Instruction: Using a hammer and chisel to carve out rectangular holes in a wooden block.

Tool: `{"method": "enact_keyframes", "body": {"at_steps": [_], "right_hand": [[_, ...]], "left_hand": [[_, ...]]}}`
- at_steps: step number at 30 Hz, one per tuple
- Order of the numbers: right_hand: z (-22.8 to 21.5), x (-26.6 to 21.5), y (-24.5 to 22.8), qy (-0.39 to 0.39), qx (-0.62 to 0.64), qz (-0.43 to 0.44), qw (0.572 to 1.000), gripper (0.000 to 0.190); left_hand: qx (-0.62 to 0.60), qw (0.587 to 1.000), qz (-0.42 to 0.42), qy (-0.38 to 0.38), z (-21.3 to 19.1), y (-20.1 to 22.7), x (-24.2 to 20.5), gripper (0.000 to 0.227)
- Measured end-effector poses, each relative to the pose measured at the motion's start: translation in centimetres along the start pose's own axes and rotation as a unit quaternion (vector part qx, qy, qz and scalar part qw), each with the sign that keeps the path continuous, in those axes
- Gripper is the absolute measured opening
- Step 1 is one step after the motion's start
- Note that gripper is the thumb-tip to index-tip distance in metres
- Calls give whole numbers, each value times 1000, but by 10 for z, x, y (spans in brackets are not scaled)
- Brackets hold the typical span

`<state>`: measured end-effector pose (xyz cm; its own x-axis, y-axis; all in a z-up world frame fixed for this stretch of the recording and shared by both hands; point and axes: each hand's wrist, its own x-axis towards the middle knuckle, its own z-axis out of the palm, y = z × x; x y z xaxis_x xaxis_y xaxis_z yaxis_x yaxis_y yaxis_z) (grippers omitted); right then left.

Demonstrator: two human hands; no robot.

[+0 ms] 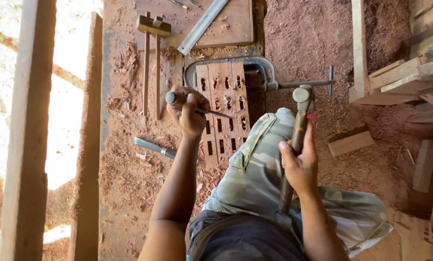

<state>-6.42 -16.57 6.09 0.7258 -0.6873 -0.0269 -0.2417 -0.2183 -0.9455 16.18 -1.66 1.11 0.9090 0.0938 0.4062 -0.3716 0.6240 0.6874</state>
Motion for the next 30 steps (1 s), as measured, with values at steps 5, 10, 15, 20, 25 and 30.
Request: {"method": "enact_keyframes", "body": {"at_steps": [5,10,15,20,25,30], "right_hand": [[1,2,-5,-10,15,-2,1000,76],[0,1,-6,-16,9,-7,1000,75],[-2,0,-7,-22,6,-8,1000,75],[-3,3,1,-32,5,-9,999,74],[-4,2,-6,-37,4,-20,999,74],[-5,3,-6,-42,10,-19,999,75]], "left_hand": [[-22,1000,6,-2,-7,-6,0,20],[-40,999,5,0,-18,-17,0,21],[-56,998,10,32,-29,-24,-4,19],[-81,993,12,82,-38,-25,-3,18],[-104,988,-18,110,-47,-27,2,16],[-104,988,-24,112,-47,-27,2,18]]}}
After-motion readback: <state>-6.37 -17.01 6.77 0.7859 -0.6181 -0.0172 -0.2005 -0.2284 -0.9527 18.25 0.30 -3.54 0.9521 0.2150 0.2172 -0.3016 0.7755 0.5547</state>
